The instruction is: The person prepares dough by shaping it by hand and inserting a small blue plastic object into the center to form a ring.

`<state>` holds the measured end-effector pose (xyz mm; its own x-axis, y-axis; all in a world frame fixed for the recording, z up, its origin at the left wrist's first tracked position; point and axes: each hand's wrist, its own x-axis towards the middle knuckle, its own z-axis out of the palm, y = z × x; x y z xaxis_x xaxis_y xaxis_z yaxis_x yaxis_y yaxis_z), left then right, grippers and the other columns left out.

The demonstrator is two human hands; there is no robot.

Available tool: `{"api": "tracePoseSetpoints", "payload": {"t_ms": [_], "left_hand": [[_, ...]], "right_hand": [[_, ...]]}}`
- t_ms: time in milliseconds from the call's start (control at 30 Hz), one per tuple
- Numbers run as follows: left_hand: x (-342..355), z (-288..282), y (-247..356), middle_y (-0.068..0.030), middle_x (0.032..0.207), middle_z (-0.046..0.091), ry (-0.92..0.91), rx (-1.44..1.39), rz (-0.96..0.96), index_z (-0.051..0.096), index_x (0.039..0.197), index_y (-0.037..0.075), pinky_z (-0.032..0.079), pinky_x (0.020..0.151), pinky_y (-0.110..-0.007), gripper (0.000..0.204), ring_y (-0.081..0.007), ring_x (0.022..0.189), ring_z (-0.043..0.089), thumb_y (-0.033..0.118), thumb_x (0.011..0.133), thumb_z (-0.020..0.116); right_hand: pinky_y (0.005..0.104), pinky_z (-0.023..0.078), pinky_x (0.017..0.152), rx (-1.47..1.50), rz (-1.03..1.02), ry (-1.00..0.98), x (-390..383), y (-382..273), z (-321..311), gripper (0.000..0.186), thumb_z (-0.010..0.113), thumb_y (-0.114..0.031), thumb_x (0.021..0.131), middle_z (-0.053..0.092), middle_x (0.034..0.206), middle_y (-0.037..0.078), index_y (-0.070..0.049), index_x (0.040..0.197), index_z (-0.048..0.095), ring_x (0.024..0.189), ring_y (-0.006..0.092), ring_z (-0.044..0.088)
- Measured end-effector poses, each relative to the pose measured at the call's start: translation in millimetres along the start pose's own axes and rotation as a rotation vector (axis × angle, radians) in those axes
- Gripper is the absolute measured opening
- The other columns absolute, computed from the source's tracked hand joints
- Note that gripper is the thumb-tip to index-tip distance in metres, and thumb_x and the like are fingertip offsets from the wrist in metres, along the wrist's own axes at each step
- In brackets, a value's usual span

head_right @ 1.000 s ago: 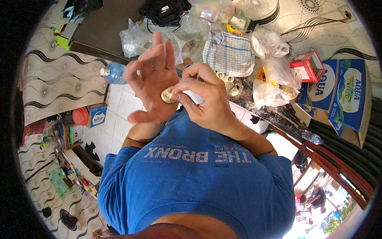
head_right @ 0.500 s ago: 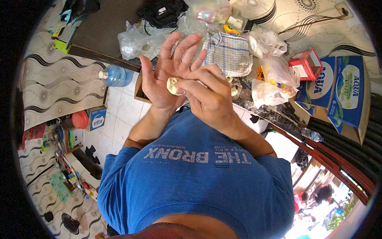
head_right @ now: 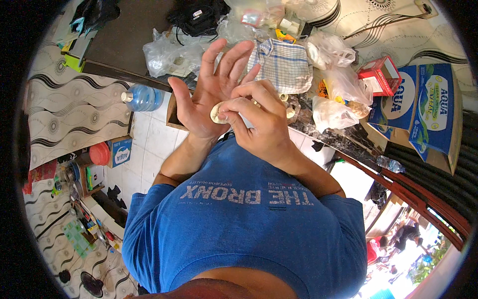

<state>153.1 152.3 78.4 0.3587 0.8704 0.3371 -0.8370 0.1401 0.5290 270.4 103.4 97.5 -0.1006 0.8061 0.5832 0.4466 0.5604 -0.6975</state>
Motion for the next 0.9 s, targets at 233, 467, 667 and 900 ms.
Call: {"api": "tracePoseSetpoints", "payload": {"t_ms": [233, 467, 667, 900], "left_hand": [[1.3, -0.5, 0.3, -0.0239, 0.156, 0.030, 0.107, -0.069, 0.066, 0.025, 0.154, 0.010, 0.019, 0.122, -0.052, 0.092, -0.0338, 0.149, 0.023, 0.078, 0.093, 0.022], [-1.1, -0.7, 1.6, -0.0224, 0.156, 0.031, -0.009, 0.064, 0.097, 0.027, 0.154, 0.009, 0.019, 0.122, -0.052, 0.093, -0.0325, 0.149, 0.024, 0.079, 0.093, 0.023], [-2.3, -1.7, -2.5, -0.0209, 0.152, 0.037, 0.035, 0.090, 0.156, 0.031, 0.149, 0.005, 0.024, 0.119, -0.045, 0.088, -0.0288, 0.145, 0.030, 0.075, 0.095, 0.025], [-3.2, -6.8, -1.3, -0.0229, 0.147, 0.044, 0.226, -0.042, 0.225, 0.039, 0.146, 0.005, 0.023, 0.121, -0.052, 0.077, -0.0336, 0.146, 0.030, 0.065, 0.099, 0.031]], "right_hand": [[0.0355, 0.050, 0.070, 0.045, -0.050, 0.021, -1.7, 2.6, 3.2, 0.013, 0.078, -0.002, 0.074, 0.066, 0.089, 0.008, -0.005, 0.083, 0.069, 0.081, 0.0252, 0.062], [0.0351, 0.051, 0.072, 0.180, 0.152, -0.065, 6.2, -3.7, -5.9, 0.016, 0.079, -0.002, 0.074, 0.067, 0.088, 0.009, -0.004, 0.087, 0.071, 0.082, 0.0257, 0.064], [0.0355, 0.050, 0.070, 0.029, 0.038, -0.042, 4.2, -1.6, -0.9, 0.013, 0.076, -0.002, 0.075, 0.065, 0.088, 0.008, -0.005, 0.087, 0.072, 0.082, 0.0258, 0.061], [0.0352, 0.050, 0.070, -0.084, -0.138, -0.016, -2.5, 1.0, 4.0, 0.015, 0.074, -0.001, 0.076, 0.064, 0.090, 0.007, -0.006, 0.090, 0.073, 0.080, 0.0260, 0.059]]}}
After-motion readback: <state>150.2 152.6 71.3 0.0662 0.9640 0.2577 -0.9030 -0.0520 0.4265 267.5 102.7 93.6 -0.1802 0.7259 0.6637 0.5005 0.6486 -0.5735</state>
